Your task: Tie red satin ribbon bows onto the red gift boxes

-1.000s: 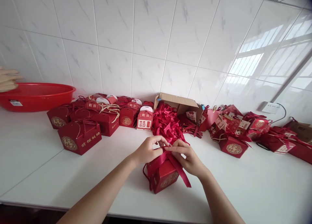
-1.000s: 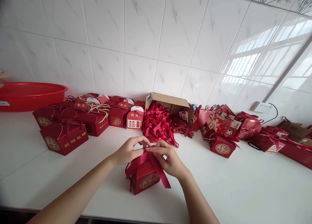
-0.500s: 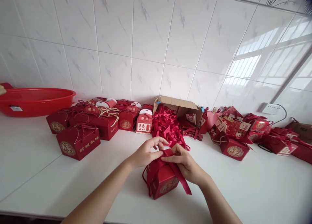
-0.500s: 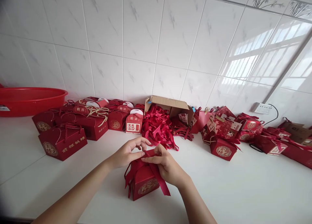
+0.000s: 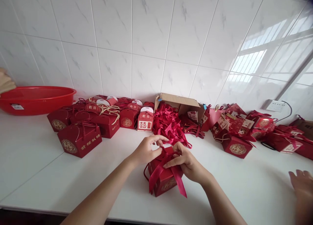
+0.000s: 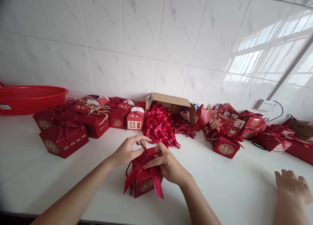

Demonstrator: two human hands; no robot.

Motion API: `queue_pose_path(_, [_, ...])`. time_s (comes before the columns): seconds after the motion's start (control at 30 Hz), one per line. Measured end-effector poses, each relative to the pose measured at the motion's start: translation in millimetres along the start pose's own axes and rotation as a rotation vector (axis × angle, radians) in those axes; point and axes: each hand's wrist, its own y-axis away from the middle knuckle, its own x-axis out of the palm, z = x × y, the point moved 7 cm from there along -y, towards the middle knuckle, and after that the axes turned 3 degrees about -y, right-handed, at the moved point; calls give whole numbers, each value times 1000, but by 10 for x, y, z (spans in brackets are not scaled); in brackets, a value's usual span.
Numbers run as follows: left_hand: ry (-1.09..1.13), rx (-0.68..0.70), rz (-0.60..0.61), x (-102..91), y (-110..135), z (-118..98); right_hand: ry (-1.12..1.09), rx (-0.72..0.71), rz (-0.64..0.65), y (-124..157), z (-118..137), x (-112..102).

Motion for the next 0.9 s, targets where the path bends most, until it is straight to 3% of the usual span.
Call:
queue_pose_path(0.27, [38, 23, 167, 112, 5, -106, -41, -4, -6, -7, 3, 1])
queue_pose_path(0.53, [-39, 66, 145, 186, 42, -57, -113, 19, 6, -10, -34, 20])
queue_pose_path(0.9, [106, 1, 152, 131, -8, -24, -117, -9, 11, -24, -34, 10])
